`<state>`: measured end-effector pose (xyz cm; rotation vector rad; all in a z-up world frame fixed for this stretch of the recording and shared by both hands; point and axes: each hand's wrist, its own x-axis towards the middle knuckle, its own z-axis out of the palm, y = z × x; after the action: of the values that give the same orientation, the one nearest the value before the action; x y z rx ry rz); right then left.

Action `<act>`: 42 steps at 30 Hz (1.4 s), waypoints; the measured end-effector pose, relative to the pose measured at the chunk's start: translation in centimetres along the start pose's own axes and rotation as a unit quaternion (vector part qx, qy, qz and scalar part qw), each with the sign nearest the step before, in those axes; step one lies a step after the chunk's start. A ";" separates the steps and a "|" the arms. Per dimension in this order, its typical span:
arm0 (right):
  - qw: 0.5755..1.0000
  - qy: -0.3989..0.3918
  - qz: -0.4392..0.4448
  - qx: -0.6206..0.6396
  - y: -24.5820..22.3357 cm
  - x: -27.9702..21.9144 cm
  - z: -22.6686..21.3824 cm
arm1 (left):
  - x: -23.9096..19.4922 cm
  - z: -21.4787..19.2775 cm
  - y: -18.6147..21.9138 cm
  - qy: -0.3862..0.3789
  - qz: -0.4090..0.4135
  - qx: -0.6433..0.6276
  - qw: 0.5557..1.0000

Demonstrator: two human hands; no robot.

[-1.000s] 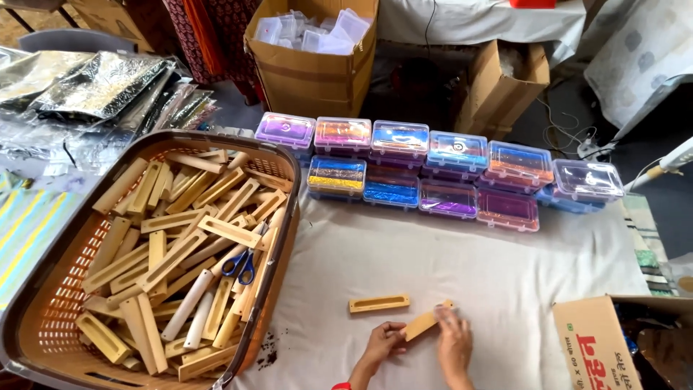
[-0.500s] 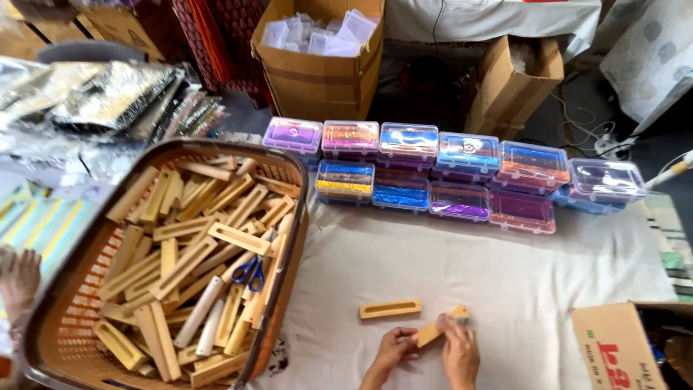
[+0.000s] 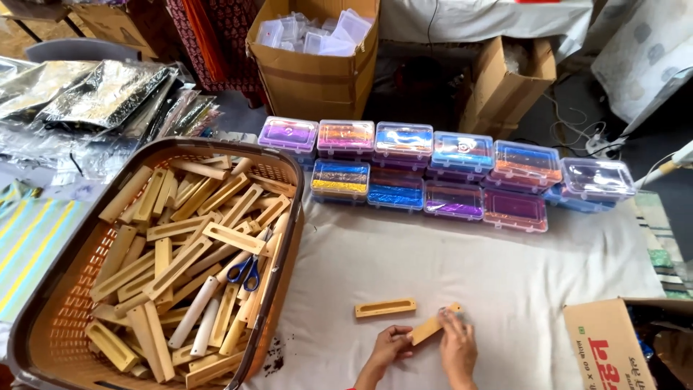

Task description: The person wipes the surfaces of small wooden rectangular parts with a white cloth. They pick parts from a basket, wipe them on a white cloth-covered table, and place them back into the basket. The process is repeated for several parts.

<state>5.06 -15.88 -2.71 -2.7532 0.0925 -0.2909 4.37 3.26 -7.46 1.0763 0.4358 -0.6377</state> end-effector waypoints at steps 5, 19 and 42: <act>0.994 -0.019 -0.102 0.018 0.0 -3.5 3.6 | 0.9 -0.5 -0.9 -0.021 0.016 -0.010 1.000; 0.998 -0.024 -0.054 0.033 -0.9 -3.2 2.4 | 0.6 -0.4 -0.8 0.002 0.019 0.002 1.000; 0.996 0.030 -0.064 0.051 2.4 0.9 -1.4 | -0.4 0.4 0.0 0.003 0.013 0.000 1.000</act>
<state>5.54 -18.69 -2.10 -2.6546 -0.0802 -0.4005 4.06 3.04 -7.02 1.0827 0.4267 -0.6110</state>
